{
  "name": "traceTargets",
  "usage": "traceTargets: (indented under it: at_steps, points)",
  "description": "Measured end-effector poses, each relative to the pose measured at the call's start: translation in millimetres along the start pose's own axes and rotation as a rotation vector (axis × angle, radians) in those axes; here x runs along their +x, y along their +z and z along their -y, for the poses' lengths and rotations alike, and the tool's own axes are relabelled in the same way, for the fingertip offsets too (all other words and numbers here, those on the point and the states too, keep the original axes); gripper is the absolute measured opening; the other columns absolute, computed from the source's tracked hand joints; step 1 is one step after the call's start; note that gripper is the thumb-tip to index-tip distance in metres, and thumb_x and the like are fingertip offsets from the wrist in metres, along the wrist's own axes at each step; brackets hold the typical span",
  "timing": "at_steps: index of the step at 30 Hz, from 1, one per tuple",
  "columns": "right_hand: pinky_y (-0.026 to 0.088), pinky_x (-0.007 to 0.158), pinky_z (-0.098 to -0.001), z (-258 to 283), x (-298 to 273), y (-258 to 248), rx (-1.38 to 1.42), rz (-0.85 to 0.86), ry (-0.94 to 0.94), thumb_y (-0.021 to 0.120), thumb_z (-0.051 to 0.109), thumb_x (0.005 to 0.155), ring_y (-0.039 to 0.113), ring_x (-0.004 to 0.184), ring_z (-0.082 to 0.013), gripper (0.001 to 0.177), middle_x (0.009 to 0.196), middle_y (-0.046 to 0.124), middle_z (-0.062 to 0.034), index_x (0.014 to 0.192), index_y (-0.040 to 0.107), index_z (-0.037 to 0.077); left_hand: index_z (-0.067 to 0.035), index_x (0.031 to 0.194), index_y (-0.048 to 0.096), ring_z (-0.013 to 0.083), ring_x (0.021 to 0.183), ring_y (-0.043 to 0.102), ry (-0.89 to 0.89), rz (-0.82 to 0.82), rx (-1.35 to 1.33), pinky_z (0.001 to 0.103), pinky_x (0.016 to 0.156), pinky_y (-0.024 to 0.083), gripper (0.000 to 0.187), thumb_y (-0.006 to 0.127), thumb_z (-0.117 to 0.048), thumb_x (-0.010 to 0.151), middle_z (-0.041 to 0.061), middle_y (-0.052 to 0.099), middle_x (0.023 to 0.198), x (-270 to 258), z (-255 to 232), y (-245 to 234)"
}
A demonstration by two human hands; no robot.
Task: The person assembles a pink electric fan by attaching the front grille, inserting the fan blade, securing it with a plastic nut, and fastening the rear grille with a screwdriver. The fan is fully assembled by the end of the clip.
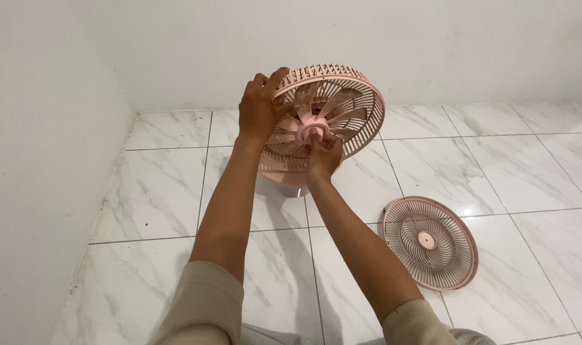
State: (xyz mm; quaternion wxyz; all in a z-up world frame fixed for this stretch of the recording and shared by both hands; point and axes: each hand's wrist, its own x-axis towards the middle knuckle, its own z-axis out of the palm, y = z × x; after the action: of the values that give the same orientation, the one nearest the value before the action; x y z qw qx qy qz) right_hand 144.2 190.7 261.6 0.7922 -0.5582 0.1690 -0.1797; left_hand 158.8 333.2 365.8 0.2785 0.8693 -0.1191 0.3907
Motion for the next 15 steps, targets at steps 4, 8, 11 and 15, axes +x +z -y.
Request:
traceTargets:
  at_steps: [4,8,11,15]
  points:
    - [0.058,0.075,-0.0328,-0.3,-1.5,-6.2,-0.509,-0.016,-0.558,0.083,0.008,0.084,0.067,0.091,-0.0226,0.030,0.105,0.062,-0.0106,0.104,0.060,0.003,-0.024,0.137,0.061,0.0247,0.090,0.063,0.007,-0.009,0.004,0.040,0.076,0.057,0.079,0.097,-0.021,0.067,0.004,0.062,0.098,-0.2,-0.9,-0.9]
    - [0.061,0.074,-0.0326,-5.3,-4.3,-9.8,-0.527,0.022,-0.701,0.078,0.005,0.084,0.068,0.092,-0.0219,0.030,0.113,0.056,-0.0097,0.109,0.061,0.003,-0.024,0.137,0.061,0.0247,0.090,0.063,-0.004,-0.007,-0.007,0.039,0.075,0.057,0.078,0.097,-0.020,0.068,0.005,0.062,0.098,-2.9,-1.7,-1.3]
    - [0.061,0.075,-0.0338,-13.3,-3.9,-11.5,-0.512,0.000,-0.706,0.081,0.009,0.084,0.068,0.091,-0.0219,0.029,0.111,0.058,-0.0090,0.109,0.066,0.005,-0.024,0.137,0.061,0.0244,0.090,0.062,0.014,-0.023,-0.005,0.040,0.076,0.057,0.078,0.096,-0.021,0.068,0.004,0.061,0.098,-3.1,-1.4,0.2]
    - [0.064,0.083,-0.0305,-20.0,5.5,-9.6,-0.359,-0.022,-0.653,0.078,0.015,0.099,0.071,0.098,-0.0180,0.016,0.118,0.062,-0.0056,0.112,0.071,0.009,-0.025,0.137,0.060,0.0236,0.089,0.062,-0.021,-0.005,0.006,0.039,0.074,0.057,0.078,0.096,-0.021,0.067,0.005,0.061,0.099,-0.5,-4.3,2.1]
